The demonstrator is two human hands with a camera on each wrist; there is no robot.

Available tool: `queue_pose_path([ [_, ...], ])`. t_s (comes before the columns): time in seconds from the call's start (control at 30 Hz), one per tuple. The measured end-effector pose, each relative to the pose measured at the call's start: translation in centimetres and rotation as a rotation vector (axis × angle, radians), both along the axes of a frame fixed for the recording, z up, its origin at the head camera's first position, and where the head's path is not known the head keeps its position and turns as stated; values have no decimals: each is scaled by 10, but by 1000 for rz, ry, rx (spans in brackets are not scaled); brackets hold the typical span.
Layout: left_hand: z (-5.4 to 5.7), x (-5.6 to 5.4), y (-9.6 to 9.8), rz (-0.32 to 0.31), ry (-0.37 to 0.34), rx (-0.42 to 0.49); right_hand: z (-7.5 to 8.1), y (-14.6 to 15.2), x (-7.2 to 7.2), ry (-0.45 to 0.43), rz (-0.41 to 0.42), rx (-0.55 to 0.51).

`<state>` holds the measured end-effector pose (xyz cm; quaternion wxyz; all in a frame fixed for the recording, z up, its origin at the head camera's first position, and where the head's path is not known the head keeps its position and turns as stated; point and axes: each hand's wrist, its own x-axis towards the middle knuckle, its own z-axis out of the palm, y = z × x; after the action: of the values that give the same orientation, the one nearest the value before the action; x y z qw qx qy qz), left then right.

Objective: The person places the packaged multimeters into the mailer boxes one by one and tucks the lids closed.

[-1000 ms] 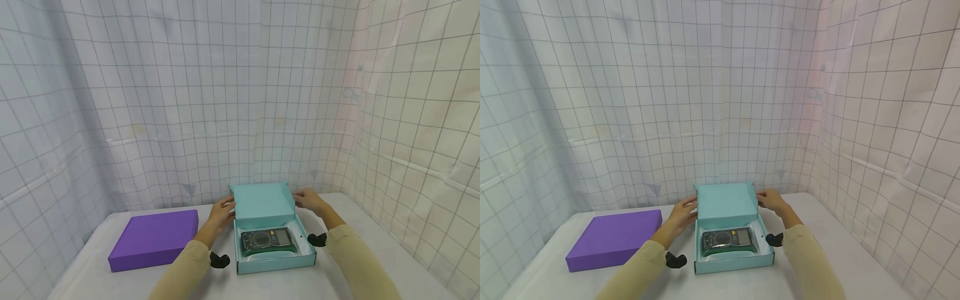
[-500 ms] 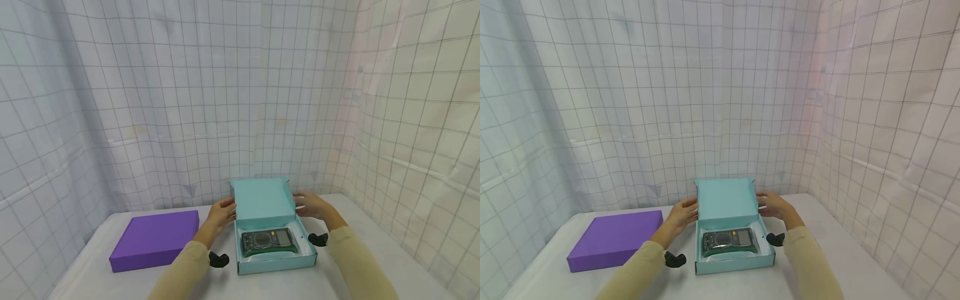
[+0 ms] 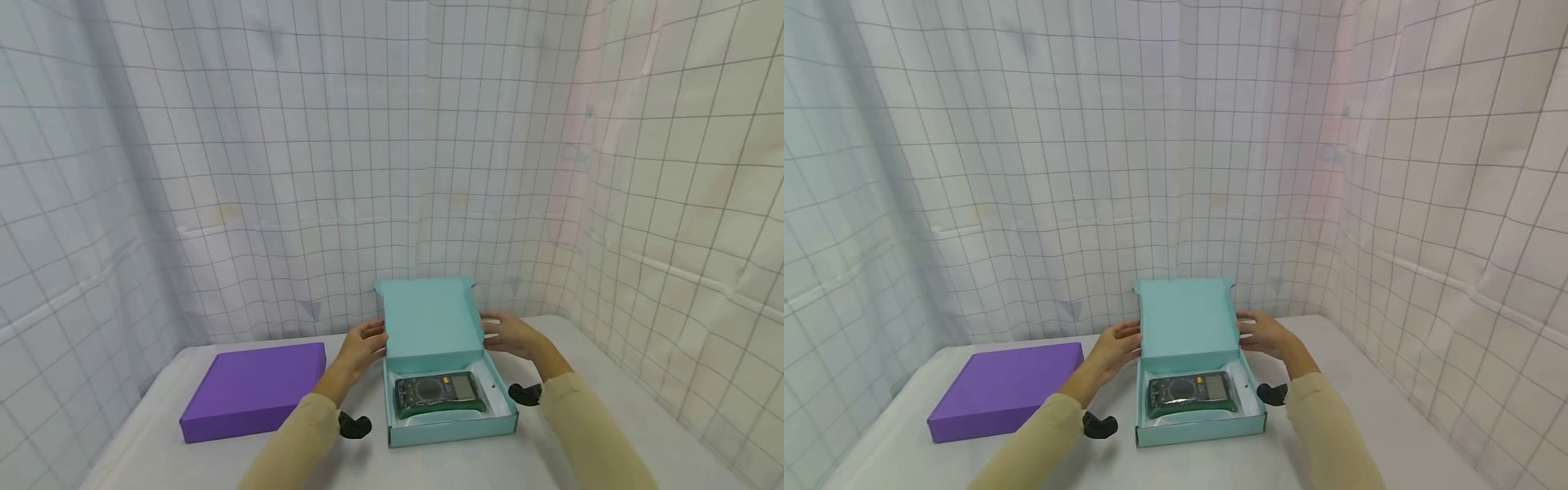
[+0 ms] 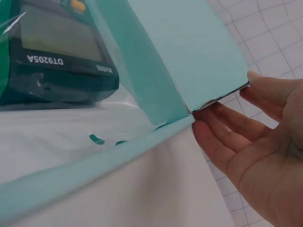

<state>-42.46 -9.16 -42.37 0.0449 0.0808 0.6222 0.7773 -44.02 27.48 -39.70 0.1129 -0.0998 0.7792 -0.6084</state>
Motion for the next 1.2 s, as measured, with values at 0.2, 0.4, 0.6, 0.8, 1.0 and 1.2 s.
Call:
queue_pose_path([
  [0.2,1,0,-3,-50,11,1,-2,6,4,37,35,-38],
  [0.4,3,1,-7,-88,38,-15,0,10,7,58,31,-25],
  [0.6,2,3,-9,-75,75,-63,2,10,13,76,31,-11],
  [0.8,-1,5,-11,-87,107,-79,-2,8,20,97,42,-22],
  [1.0,0,8,-12,-98,137,-100,-9,11,19,117,56,-44],
  [1.2,-2,9,-14,-97,174,-170,-13,15,16,147,56,-6],
])
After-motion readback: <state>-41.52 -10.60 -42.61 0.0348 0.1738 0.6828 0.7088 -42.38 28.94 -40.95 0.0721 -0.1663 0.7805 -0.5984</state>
